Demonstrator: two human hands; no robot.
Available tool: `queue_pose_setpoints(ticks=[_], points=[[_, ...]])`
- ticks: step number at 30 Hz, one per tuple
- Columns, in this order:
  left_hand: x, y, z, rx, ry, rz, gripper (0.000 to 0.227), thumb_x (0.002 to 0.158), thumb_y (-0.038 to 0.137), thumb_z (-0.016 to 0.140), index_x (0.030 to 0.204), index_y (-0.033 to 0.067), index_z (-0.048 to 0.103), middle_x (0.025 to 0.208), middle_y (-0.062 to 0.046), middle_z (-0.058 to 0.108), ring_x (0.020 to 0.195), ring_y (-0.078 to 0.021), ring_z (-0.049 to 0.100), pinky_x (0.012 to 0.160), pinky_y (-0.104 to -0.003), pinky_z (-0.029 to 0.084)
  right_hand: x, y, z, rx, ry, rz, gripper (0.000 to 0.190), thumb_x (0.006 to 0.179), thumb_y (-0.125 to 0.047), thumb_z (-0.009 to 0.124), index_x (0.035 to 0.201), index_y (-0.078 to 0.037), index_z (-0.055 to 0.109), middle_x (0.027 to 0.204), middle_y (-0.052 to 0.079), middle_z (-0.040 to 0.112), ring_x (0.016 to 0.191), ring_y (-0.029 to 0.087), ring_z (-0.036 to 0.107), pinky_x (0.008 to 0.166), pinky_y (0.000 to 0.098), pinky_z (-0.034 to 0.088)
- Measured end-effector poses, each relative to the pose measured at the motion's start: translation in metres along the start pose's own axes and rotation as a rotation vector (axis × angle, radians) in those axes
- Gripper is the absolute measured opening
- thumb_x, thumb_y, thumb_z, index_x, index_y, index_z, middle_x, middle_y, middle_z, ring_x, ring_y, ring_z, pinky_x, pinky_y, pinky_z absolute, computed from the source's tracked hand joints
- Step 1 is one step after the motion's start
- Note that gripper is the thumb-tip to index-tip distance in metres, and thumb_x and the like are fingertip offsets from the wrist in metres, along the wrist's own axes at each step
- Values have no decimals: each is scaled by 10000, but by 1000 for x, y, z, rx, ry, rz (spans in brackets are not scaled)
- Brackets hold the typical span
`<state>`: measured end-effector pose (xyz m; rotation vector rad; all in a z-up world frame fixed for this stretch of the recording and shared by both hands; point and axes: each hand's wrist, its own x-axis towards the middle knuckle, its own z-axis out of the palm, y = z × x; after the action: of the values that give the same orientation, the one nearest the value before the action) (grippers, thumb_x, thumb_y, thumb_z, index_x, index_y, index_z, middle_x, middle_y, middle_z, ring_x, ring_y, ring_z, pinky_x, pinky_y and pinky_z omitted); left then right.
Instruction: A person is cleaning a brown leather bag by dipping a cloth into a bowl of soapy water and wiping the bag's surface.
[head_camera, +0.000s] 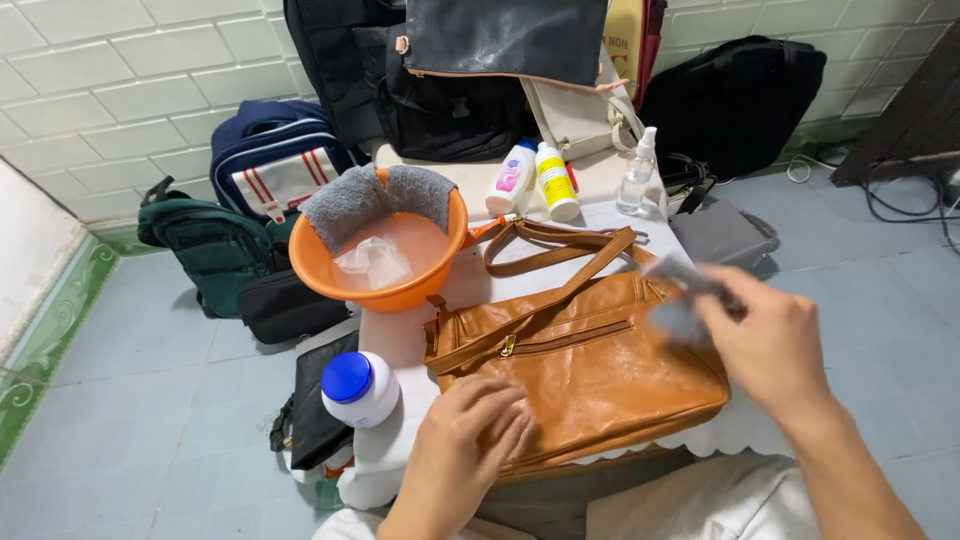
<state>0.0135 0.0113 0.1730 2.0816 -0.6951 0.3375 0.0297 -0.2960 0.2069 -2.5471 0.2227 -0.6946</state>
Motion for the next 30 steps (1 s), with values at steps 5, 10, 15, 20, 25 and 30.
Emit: queue_pose_setpoints(ticks=[5,10,15,20,25,30], points=[[-29,-59,37,410,-80,-28,784,877,460,725,1433,-28,466,1560,-203,420,1489,-331,329,1132,-491,243,-26,20,105,-524,-190,-83,434,963,-151,476,1384,-93,566,1056,147,613,899,253,534,774,364,467],[-30,-89,47,465,-159,-122,1264,751,720,873,1502,-127,312,1600,-282,313,1493,-389,266,1190,-562,121,-70,-61,134,154,-300,-307,597,793,-36,477,1374,-98,599,1480,105,573,1426,316,457,1183,451,340],[-31,-96,54,393,-145,-157,1403,675,666,981,1494,-202,243,1539,-383,337,1474,-422,323,1230,-516,119,-53,-82,153,135,-401,-384,470,1031,-262,423,1448,-67,519,1567,125,446,1464,324,360,1224,465,234],[-35,-104,57,359,-182,-223,1365,638,605,985,1511,-158,264,1567,-339,322,1489,-442,263,1228,-504,123,-45,-104,180,128,-314,-326,297,949,-161,550,1185,-37,680,1303,138,650,1313,337,533,1232,505,272],[-36,-106,60,370,-117,-221,1367,607,576,1002,1525,-123,270,1563,-312,354,1468,-448,307,1215,-519,178,-72,-108,133,394,-350,-440,249,953,-79,491,1146,1,626,1179,135,668,1119,315,635,1146,486,381],[-43,-115,68,379,-179,-332,1455,593,845,977,1500,-99,341,1532,-324,390,1489,-465,266,1209,-518,179,-81,-57,96,219,-607,-418,478,914,-117,574,1369,-238,657,1515,-43,561,1419,159,453,1167,360,343]])
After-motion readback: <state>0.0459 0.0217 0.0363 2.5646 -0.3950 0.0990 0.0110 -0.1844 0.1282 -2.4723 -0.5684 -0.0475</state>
